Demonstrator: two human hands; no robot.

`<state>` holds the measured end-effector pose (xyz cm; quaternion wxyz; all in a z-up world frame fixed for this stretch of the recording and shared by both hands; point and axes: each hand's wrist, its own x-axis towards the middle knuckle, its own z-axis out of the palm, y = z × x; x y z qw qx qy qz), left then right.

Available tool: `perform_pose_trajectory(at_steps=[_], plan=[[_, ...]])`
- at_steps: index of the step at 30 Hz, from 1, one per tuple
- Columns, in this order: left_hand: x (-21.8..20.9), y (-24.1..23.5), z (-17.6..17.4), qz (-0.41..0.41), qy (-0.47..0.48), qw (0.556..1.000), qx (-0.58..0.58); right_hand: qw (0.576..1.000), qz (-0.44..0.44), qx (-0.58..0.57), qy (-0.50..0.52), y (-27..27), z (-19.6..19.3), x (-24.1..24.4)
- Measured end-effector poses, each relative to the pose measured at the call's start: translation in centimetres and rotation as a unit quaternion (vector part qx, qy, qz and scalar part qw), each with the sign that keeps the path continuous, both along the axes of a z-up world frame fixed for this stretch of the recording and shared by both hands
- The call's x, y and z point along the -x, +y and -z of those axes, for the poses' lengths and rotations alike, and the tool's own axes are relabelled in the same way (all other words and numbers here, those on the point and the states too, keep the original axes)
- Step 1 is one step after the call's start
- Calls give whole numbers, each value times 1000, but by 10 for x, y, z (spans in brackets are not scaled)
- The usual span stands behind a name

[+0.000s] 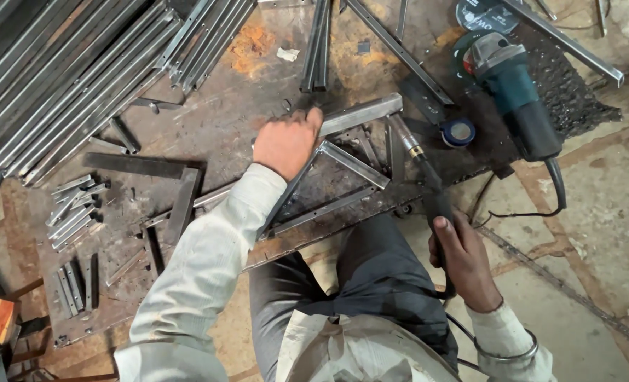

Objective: The person welds joints on a metal frame laid on a workbench, holding the frame steady with one hand while welding with the other. They reposition and flip the frame, fit a metal bar against it, and finally pick up an angle grinder to grind the welded frame.

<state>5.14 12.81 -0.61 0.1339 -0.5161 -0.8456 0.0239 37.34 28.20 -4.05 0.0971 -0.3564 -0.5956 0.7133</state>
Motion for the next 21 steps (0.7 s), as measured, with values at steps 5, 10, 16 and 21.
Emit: perform_pose_trajectory(at_steps=[5,10,16,21], plan=[[14,-4,25,20,-25,999,-29,999,-16,-24,-30,1,2,-3],[54,-14,99,51,-32,997,-58,999,-33,-42,-2,0,6,-4],[40,-11,74,46,2,999,-17,998,-28,-53,-8,-2,1,-3],[9,-6,24,38,35,998,-33,996,-42,-73,-3,-2,0,-2]])
